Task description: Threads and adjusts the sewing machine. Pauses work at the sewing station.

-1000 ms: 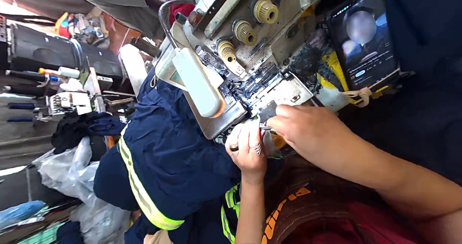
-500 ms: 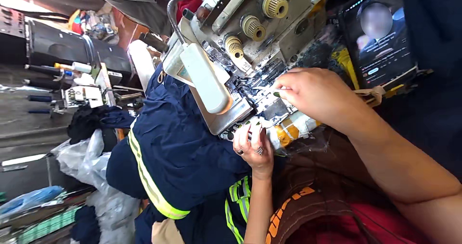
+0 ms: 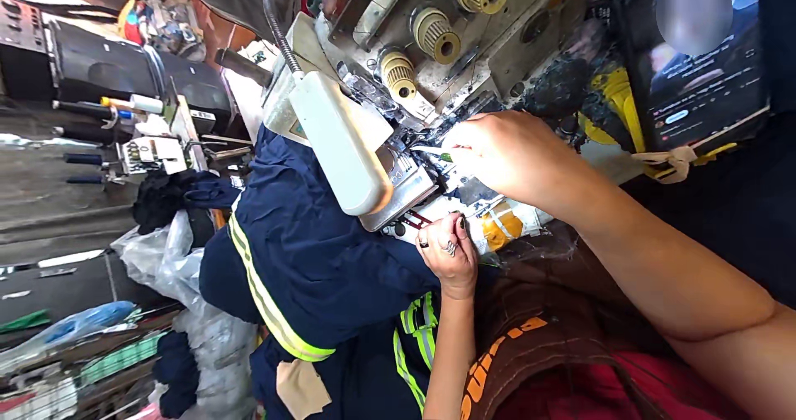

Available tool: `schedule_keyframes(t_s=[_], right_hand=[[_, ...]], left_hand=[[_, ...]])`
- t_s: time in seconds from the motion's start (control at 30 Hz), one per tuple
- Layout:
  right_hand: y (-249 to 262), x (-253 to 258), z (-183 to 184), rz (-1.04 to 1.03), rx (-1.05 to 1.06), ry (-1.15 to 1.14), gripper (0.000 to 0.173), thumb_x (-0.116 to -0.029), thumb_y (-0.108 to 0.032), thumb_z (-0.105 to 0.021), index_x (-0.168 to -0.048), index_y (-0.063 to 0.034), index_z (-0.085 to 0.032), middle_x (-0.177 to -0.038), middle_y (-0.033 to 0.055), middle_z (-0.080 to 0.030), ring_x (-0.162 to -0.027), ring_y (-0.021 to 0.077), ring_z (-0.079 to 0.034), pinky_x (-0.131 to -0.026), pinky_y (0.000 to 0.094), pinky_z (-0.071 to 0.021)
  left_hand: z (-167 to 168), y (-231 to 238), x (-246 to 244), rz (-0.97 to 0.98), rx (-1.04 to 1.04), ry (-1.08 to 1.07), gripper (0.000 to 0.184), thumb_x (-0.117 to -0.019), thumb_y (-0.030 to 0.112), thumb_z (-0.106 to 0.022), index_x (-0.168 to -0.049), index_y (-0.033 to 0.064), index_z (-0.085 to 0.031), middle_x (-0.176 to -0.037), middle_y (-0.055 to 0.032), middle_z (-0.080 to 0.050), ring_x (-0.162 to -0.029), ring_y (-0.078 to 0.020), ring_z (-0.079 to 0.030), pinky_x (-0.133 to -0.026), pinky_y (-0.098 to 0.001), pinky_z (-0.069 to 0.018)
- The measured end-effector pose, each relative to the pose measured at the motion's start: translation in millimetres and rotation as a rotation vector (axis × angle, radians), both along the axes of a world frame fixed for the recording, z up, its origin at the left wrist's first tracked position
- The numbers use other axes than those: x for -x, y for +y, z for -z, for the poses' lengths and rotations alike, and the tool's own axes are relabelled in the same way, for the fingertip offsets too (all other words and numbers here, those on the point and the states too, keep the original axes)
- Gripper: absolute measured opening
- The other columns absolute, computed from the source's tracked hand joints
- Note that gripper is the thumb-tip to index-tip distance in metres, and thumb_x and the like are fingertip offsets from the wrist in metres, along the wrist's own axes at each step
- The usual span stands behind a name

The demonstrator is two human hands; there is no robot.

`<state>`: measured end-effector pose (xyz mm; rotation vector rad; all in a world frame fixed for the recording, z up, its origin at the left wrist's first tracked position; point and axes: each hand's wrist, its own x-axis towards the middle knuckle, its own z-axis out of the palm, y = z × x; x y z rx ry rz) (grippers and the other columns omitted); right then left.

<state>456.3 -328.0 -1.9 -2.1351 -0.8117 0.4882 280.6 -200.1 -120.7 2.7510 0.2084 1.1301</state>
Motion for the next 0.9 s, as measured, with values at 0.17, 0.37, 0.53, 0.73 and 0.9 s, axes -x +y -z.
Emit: schedule_keyframes(t_s=[0.17, 0.37, 0.53, 0.73, 0.9], right_hand=[[4.5, -7.1, 0.8, -0.048, -0.004, -0.003, 0.021, -0.1045, -0.017, -0.054, -0.109, -0.0120, -0.074, -0.101, 0.0091, -0.073, -0.097, 0.0278, -0.070, -0.079, 0.0506, -0.0548], [-8.8, -12.4, 3.3, -0.049, 0.007, 0.002, 0.015, -0.1038, -0.017, -0.058, -0.106, -0.0118, -0.072, -0.095, 0.0086, -0.071, -0.094, 0.0271, -0.069, -0.078, 0.0500, -0.0549], [-7.7, -11.4, 4.1, -0.061, 0.017, 0.076, 0.018, -0.1054, -0.021, -0.056, -0.108, -0.0129, -0.072, -0.094, 0.0069, -0.071, -0.092, 0.0251, -0.069, -0.078, 0.0486, -0.0546], [7.7, -10.5, 3.6, -0.079, -0.040, 0.063, 0.020, -0.1047, -0.018, -0.055, -0.109, -0.0124, -0.074, -0.098, 0.0084, -0.072, -0.094, 0.0262, -0.069, -0.079, 0.0488, -0.0545], [1.9, -12.5, 6.4, -0.078, -0.067, 0.026, 0.016, -0.1032, -0.014, -0.057, -0.108, -0.0103, -0.073, -0.098, 0.0098, -0.072, -0.095, 0.0278, -0.070, -0.079, 0.0499, -0.0549]], left_hand=[[-0.4, -1.7, -1.0, -0.002, -0.031, 0.019, 0.021, -0.1015, 0.015, -0.055, -0.096, 0.0031, -0.072, -0.086, -0.0092, -0.070, -0.088, -0.0213, -0.066, -0.090, -0.0334, -0.0505], [-0.3, -1.4, -1.7, 0.002, -0.043, 0.025, 0.021, -0.1012, 0.015, -0.056, -0.095, 0.0024, -0.071, -0.085, -0.0096, -0.070, -0.088, -0.0211, -0.066, -0.090, -0.0334, -0.0508], [0.7, -1.8, -2.2, 0.010, -0.051, 0.025, 0.019, -0.1003, 0.015, -0.057, -0.096, 0.0022, -0.071, -0.086, -0.0095, -0.069, -0.089, -0.0211, -0.066, -0.090, -0.0326, -0.0508], [-0.1, -2.4, -1.8, -0.005, -0.046, 0.036, 0.017, -0.0986, 0.014, -0.059, -0.094, 0.0026, -0.071, -0.086, -0.0097, -0.070, -0.089, -0.0214, -0.066, -0.090, -0.0327, -0.0508], [0.5, -2.2, -1.7, -0.012, -0.052, 0.047, 0.018, -0.0992, 0.014, -0.058, -0.095, 0.0027, -0.071, -0.086, -0.0092, -0.070, -0.089, -0.0211, -0.066, -0.091, -0.0330, -0.0502]])
